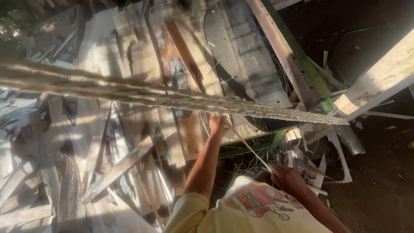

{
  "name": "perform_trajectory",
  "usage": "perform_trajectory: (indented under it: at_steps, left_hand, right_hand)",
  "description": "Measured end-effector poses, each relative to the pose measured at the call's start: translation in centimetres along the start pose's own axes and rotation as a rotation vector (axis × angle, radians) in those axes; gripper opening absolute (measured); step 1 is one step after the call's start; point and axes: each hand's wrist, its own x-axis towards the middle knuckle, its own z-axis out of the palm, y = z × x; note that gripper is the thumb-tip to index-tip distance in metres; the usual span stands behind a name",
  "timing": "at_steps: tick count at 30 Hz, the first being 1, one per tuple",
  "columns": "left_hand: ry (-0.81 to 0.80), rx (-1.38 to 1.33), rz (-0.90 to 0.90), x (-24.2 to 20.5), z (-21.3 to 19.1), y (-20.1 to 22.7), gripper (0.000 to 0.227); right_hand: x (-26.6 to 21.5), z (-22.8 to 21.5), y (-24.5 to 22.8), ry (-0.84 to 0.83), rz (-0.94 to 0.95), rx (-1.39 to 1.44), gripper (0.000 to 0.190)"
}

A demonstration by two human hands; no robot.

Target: The recorder is sorting and moving thin wooden boards on a workbench in a woodworking area.

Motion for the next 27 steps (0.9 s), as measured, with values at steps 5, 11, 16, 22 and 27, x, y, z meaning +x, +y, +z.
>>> perform_trajectory:
  at_steps: [5,11,16,22,27]
  left_hand:
    - [-0.162,-0.184,0.444,3.1,6.6,-5.8,0.023]
    - [-0.276,0.177,0.88,-1.8,10.8,-9.6,0.025]
    - [-0.366,-0.375,0.309,-11.3,13.4,-6.4,0.035]
    - [-0.652,0.074,0.603,-9.0,11.0,-9.4,0.043]
    - [0.414,0.653,0.652,-4.8,5.5,-1.6,0.102]
  right_hand:
    - [-2.5,-2.9,4.5,0.194,0.005,0.053,0.054]
    - [-2.2,-1.8,13.9,0.099,0.355,0.027,0.083]
    - [-1.1,-5.6,13.0,0.206,0.277,0.047,0.093]
    - [-2.7,-3.3,16.3,0.358,0.167,0.06,0.085]
    - [-7.2,-2.9,19.9,0.488,0.066,0.177,0.093]
